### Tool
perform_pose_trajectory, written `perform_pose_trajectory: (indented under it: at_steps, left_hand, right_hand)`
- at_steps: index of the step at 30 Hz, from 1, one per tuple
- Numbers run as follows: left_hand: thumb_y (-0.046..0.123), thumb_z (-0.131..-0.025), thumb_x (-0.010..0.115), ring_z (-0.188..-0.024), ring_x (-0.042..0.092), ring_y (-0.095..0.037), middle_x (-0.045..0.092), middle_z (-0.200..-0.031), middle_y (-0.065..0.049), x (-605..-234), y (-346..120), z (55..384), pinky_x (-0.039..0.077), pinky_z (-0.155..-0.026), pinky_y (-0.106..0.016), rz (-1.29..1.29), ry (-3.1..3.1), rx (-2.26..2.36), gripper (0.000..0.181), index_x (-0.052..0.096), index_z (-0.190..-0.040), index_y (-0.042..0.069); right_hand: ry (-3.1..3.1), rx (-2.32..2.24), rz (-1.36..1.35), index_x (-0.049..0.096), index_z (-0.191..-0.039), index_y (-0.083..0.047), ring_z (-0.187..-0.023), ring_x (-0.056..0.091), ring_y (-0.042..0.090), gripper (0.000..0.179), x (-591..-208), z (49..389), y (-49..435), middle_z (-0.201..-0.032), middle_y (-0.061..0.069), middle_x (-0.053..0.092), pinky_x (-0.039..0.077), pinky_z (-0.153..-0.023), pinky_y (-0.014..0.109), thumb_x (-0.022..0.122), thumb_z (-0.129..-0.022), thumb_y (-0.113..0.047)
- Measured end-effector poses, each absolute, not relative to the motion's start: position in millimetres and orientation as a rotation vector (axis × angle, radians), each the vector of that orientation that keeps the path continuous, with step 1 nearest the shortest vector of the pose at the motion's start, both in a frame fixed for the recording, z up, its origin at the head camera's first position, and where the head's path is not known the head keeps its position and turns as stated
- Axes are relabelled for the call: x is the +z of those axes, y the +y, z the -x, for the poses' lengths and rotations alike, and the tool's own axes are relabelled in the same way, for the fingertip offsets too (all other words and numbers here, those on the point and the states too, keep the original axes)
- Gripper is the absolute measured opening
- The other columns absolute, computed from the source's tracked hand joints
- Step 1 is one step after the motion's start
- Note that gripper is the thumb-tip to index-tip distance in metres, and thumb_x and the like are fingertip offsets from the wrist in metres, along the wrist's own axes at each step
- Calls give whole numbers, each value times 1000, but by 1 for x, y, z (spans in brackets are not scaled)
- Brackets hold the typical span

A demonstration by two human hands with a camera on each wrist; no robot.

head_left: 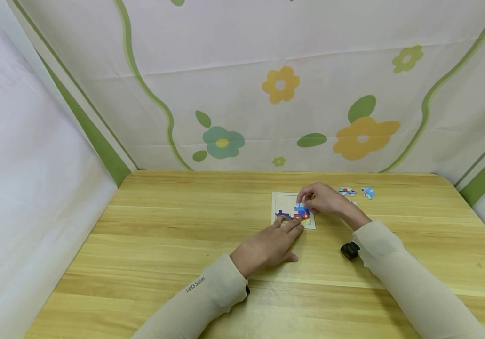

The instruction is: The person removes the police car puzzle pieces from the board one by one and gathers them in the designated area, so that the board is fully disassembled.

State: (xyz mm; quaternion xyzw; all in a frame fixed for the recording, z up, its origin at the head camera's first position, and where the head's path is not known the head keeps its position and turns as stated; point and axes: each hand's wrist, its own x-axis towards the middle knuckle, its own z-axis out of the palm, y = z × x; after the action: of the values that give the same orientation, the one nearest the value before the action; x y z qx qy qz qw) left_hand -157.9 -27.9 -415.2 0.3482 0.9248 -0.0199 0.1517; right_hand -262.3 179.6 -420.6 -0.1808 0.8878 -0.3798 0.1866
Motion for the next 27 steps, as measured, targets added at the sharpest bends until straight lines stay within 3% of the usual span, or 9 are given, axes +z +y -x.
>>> perform_pose_trajectory:
  at_steps: [27]
  left_hand:
    - [51, -103, 58, -160, 27, -34, 24, -175, 3, -414, -28, 157, 41, -124, -39, -999, 2653, -72, 76, 31, -166, 18]
  right_hand:
    - [2508, -1115, 586, 76, -104, 0, -74, 50, 19, 21, -418, 262, 184, -87, 12, 65, 44, -64, 26, 58, -97, 7]
